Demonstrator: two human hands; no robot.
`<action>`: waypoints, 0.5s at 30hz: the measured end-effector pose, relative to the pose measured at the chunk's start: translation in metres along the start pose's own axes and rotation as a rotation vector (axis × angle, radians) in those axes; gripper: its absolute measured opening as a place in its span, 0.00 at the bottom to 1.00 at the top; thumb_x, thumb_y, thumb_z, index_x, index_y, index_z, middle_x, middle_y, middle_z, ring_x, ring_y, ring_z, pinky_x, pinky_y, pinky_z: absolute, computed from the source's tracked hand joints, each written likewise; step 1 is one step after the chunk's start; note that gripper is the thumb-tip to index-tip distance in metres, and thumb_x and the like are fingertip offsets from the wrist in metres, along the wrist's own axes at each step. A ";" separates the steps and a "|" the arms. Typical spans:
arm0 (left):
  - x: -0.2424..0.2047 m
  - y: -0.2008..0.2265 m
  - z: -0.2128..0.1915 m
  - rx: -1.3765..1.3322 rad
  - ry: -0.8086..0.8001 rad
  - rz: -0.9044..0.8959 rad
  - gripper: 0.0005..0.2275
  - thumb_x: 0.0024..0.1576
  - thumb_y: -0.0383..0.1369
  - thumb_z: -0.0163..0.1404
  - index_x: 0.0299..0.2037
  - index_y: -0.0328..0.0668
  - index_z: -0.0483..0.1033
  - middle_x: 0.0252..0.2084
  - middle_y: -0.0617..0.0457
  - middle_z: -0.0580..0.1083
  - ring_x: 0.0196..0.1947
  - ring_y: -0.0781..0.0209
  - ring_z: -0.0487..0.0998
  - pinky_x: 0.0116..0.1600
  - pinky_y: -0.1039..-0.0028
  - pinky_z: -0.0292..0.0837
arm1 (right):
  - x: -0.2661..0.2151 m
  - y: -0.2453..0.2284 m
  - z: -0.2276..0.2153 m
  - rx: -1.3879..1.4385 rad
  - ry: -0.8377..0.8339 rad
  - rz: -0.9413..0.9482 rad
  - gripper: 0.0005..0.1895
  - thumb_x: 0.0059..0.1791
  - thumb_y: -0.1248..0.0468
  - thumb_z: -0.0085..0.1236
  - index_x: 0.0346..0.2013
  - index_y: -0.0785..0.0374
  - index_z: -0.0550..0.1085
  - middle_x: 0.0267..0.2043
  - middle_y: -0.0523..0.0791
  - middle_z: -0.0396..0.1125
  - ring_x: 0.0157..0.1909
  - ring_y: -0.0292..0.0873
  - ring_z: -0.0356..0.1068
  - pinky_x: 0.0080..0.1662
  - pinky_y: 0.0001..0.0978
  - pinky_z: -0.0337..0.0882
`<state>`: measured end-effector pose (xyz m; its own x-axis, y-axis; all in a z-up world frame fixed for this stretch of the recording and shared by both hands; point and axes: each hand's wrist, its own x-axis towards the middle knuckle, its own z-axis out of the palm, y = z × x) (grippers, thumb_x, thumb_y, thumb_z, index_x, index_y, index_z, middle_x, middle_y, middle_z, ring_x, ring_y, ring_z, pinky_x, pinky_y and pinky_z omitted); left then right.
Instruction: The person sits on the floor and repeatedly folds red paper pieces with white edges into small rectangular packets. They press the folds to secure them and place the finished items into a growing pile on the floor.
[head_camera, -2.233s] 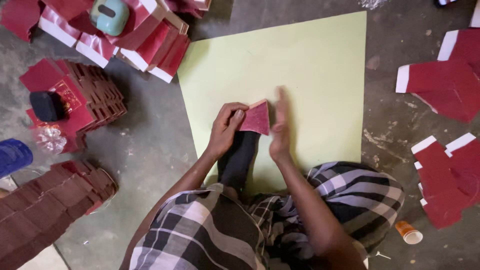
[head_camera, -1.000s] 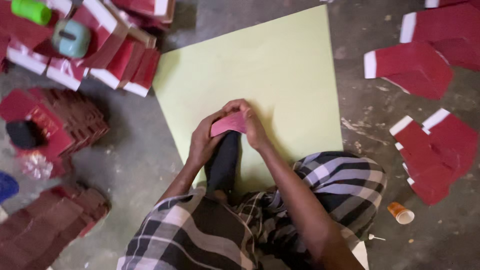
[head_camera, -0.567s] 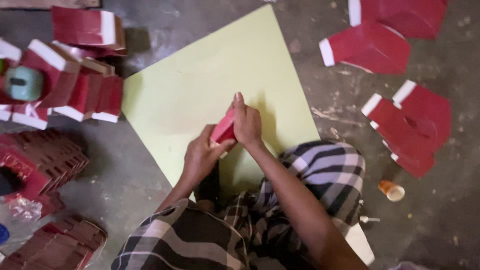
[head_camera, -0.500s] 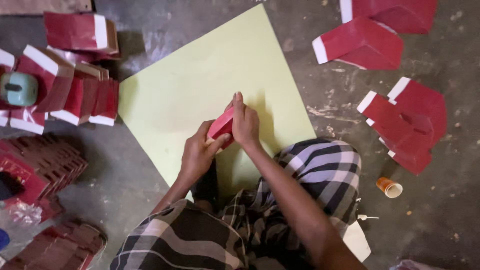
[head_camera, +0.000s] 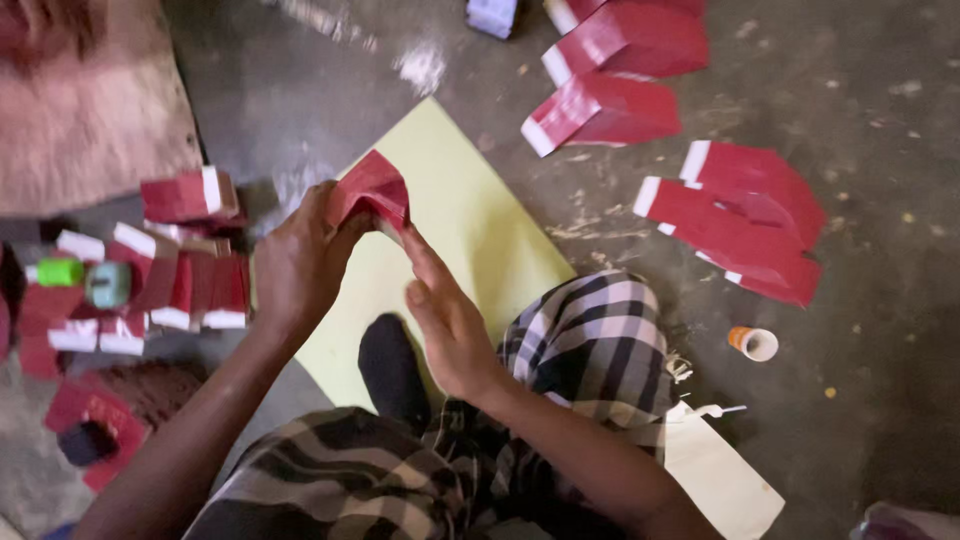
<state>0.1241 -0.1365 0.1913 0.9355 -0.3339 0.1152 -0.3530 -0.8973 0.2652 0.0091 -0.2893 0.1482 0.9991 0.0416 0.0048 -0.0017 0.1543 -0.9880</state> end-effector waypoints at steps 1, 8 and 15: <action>0.005 0.016 -0.009 -0.019 -0.009 0.044 0.22 0.60 0.44 0.59 0.56 0.35 0.75 0.30 0.40 0.79 0.26 0.46 0.82 0.28 0.60 0.74 | -0.009 -0.008 -0.011 -0.007 0.061 -0.046 0.40 0.62 0.42 0.24 0.78 0.70 0.44 0.82 0.59 0.42 0.84 0.55 0.43 0.79 0.47 0.46; -0.001 0.126 -0.018 -0.297 -0.074 0.313 0.19 0.58 0.43 0.58 0.56 0.46 0.74 0.36 0.42 0.80 0.31 0.41 0.82 0.32 0.57 0.76 | -0.056 -0.015 -0.085 0.095 0.577 -0.267 0.37 0.61 0.49 0.41 0.79 0.59 0.42 0.83 0.54 0.42 0.83 0.53 0.46 0.79 0.49 0.50; -0.042 0.242 0.048 -0.836 -0.402 0.019 0.22 0.57 0.38 0.61 0.58 0.38 0.72 0.36 0.41 0.79 0.36 0.60 0.82 0.42 0.69 0.77 | -0.091 -0.019 -0.171 0.573 0.856 -0.130 0.43 0.52 0.51 0.53 0.77 0.58 0.47 0.72 0.54 0.54 0.65 0.53 0.61 0.53 0.50 0.64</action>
<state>-0.0001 -0.3540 0.2047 0.8094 -0.5614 -0.1725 -0.1177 -0.4427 0.8889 -0.0751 -0.4648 0.1404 0.6880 -0.6895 -0.2264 0.3125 0.5630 -0.7651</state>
